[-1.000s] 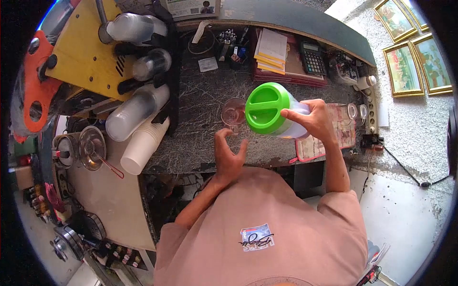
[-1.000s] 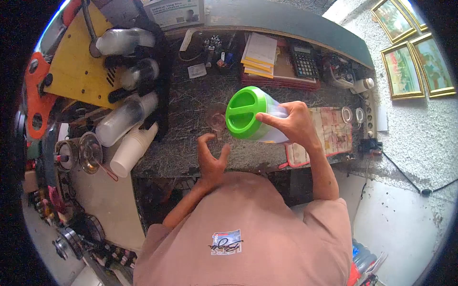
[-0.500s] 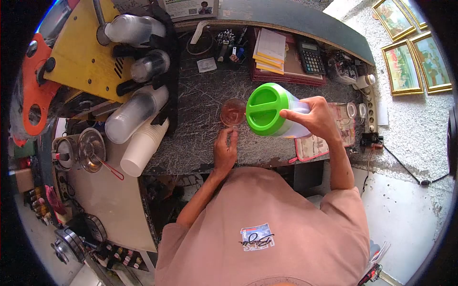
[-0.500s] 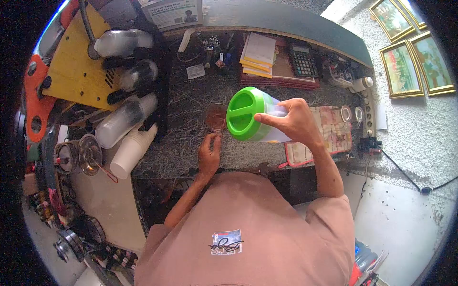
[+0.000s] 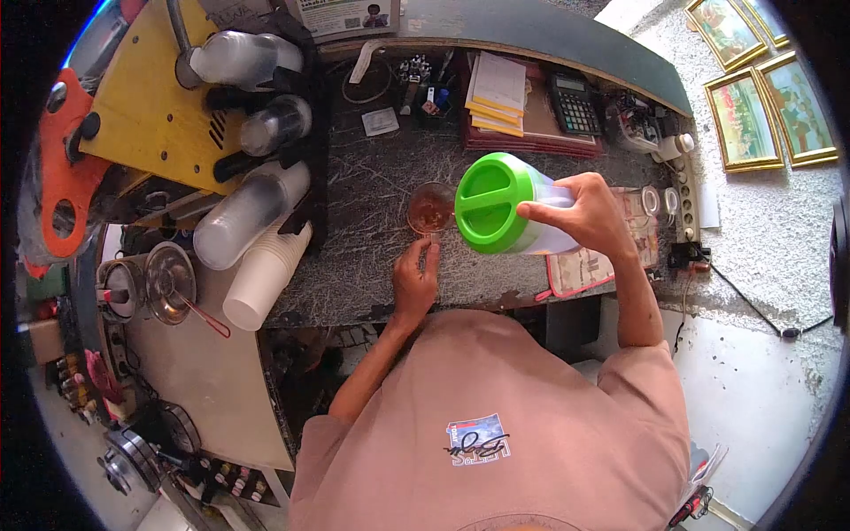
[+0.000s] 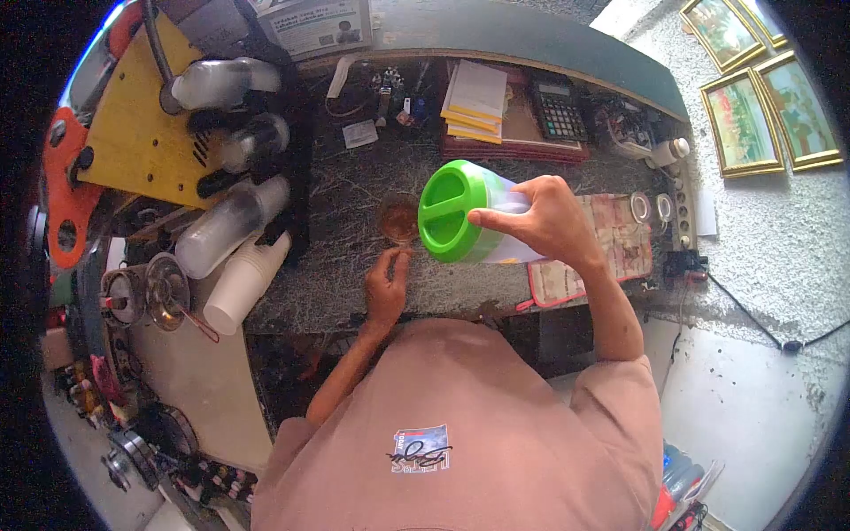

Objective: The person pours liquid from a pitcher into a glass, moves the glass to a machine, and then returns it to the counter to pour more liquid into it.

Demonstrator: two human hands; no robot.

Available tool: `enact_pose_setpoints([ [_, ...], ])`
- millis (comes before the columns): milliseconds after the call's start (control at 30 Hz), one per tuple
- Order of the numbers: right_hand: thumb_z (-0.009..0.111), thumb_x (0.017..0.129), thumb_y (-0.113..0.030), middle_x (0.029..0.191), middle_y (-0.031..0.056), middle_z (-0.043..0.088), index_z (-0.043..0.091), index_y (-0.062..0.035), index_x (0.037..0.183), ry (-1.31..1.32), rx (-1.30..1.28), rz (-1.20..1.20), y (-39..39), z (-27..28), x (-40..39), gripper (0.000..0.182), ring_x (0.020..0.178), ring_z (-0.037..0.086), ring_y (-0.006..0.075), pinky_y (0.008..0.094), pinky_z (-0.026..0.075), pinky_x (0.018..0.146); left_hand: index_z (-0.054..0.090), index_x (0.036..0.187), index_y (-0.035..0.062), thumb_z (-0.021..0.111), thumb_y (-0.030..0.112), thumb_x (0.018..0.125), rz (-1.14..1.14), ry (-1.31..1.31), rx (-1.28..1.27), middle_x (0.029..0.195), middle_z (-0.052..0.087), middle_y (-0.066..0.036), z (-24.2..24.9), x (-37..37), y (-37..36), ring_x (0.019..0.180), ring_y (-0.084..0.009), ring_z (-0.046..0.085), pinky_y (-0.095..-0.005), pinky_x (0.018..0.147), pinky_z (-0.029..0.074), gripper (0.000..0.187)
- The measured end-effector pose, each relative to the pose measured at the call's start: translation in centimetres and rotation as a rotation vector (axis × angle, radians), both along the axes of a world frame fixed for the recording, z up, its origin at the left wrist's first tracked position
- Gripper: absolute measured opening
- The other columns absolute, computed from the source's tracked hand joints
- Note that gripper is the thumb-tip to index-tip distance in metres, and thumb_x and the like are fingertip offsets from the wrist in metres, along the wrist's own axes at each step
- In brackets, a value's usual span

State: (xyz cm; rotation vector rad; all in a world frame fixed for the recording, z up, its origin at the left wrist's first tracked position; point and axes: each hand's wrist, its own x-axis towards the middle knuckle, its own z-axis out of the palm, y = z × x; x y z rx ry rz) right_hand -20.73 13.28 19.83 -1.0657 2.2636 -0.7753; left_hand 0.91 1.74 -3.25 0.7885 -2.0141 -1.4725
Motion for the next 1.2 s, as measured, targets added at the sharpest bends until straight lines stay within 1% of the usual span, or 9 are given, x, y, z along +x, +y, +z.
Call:
enact_pose_setpoints([
  [233, 0.080, 0.080, -0.053, 0.065, 0.0119, 0.071, 0.079, 0.0006, 0.089, 0.038, 0.026, 0.009, -0.2, 0.8, 0.0, 0.054, 0.056, 0.069, 0.0159, 0.0304, 0.054, 0.054, 0.066, 0.109, 0.0009, 0.058, 0.025, 0.101, -0.004, -0.001, -0.028, 0.100, 0.072, -0.018, 0.5, 0.1, -0.1, 0.094, -0.0379, 0.068, -0.0457, 0.084, 0.050, 0.026],
  [300, 0.080, 0.081, -0.052, 0.064, 0.0115, 0.070, 0.079, 0.0007, 0.088, 0.013, 0.022, 0.005, -0.2, 1.2, 0.0, 0.053, 0.055, 0.069, 0.0154, 0.0303, 0.053, 0.053, 0.067, 0.108, 0.0010, 0.058, 0.025, 0.101, -0.006, -0.027, 0.002, 0.099, 0.072, -0.018, 0.5, 0.0, -0.2, 0.093, -0.0378, 0.068, -0.0461, 0.084, 0.049, 0.026],
  [533, 0.081, 0.081, -0.049, 0.064, 0.0110, 0.070, 0.078, 0.0010, 0.089, 0.012, -0.006, 0.032, -0.5, 2.5, 0.0, 0.050, 0.055, 0.068, 0.0146, 0.0303, 0.053, 0.053, 0.067, 0.107, 0.0011, 0.059, 0.025, 0.101, 0.003, -0.021, -0.039, 0.097, 0.072, -0.018, 0.0, 0.0, -0.2, 0.091, -0.0390, 0.068, -0.0471, 0.081, 0.049, 0.026],
  [733, 0.081, 0.082, -0.047, 0.064, 0.0094, 0.070, 0.078, 0.0010, 0.089, -0.007, 0.016, 0.019, -0.5, 3.3, 0.0, 0.049, 0.056, 0.068, 0.0122, 0.0291, 0.053, 0.053, 0.067, 0.106, 0.0007, 0.061, 0.025, 0.100, 0.010, -0.001, -0.048, 0.095, 0.072, -0.018, 0.3, -0.1, -0.2, 0.089, -0.0387, 0.068, -0.0476, 0.081, 0.049, 0.026],
  [800, 0.082, 0.083, -0.039, 0.072, 0.0085, 0.073, 0.077, 0.0035, 0.091, -0.035, 0.074, 0.016, -0.6, 3.6, 0.0, 0.044, 0.063, 0.069, 0.0107, 0.0262, 0.054, 0.057, 0.067, 0.106, 0.0006, 0.061, 0.025, 0.100, 0.011, -0.016, -0.064, 0.095, 0.071, -0.018, -0.1, 0.0, -0.2, 0.089, -0.0385, 0.067, -0.0474, 0.081, 0.049, 0.026],
  [933, 0.082, 0.083, -0.041, 0.071, 0.0083, 0.072, 0.077, 0.0032, 0.090, -0.039, 0.043, 0.026, -0.7, 3.6, 0.1, 0.045, 0.062, 0.068, 0.0105, 0.0262, 0.054, 0.056, 0.067, 0.105, 0.0010, 0.061, 0.025, 0.100, 0.023, -0.042, -0.087, 0.095, 0.071, -0.018, -0.2, 0.0, -0.1, 0.089, -0.0383, 0.067, -0.0471, 0.081, 0.049, 0.026],
  [1033, 0.082, 0.082, -0.042, 0.070, 0.0082, 0.072, 0.077, 0.0029, 0.090, -0.010, 0.082, 0.020, -0.7, 3.7, 0.1, 0.046, 0.062, 0.068, 0.0107, 0.0262, 0.054, 0.056, 0.067, 0.105, 0.0015, 0.061, 0.026, 0.100, 0.018, -0.015, -0.074, 0.095, 0.071, -0.017, -0.1, -0.1, -0.1, 0.089, -0.0383, 0.067, -0.0470, 0.082, 0.048, 0.026],
  [1133, 0.083, 0.082, -0.043, 0.070, 0.0082, 0.072, 0.077, 0.0026, 0.090, -0.004, 0.073, 0.024, -0.7, 3.7, 0.1, 0.047, 0.061, 0.068, 0.0110, 0.0262, 0.054, 0.056, 0.068, 0.106, 0.0027, 0.061, 0.027, 0.100, 0.020, -0.032, -0.070, 0.096, 0.072, -0.016, -0.4, 0.0, -0.1, 0.090, -0.0376, 0.067, -0.0467, 0.084, 0.048, 0.026],
  [1200, 0.083, 0.081, -0.043, 0.070, 0.0085, 0.072, 0.077, 0.0025, 0.089, 0.006, 0.079, 0.033, -0.7, 3.8, 0.0, 0.047, 0.061, 0.068, 0.0109, 0.0265, 0.054, 0.056, 0.068, 0.109, 0.0045, 0.061, 0.028, 0.100, 0.017, -0.051, -0.095, 0.098, 0.072, -0.016, -0.5, 0.1, -0.1, 0.091, -0.0359, 0.067, -0.0458, 0.088, 0.047, 0.026],
])
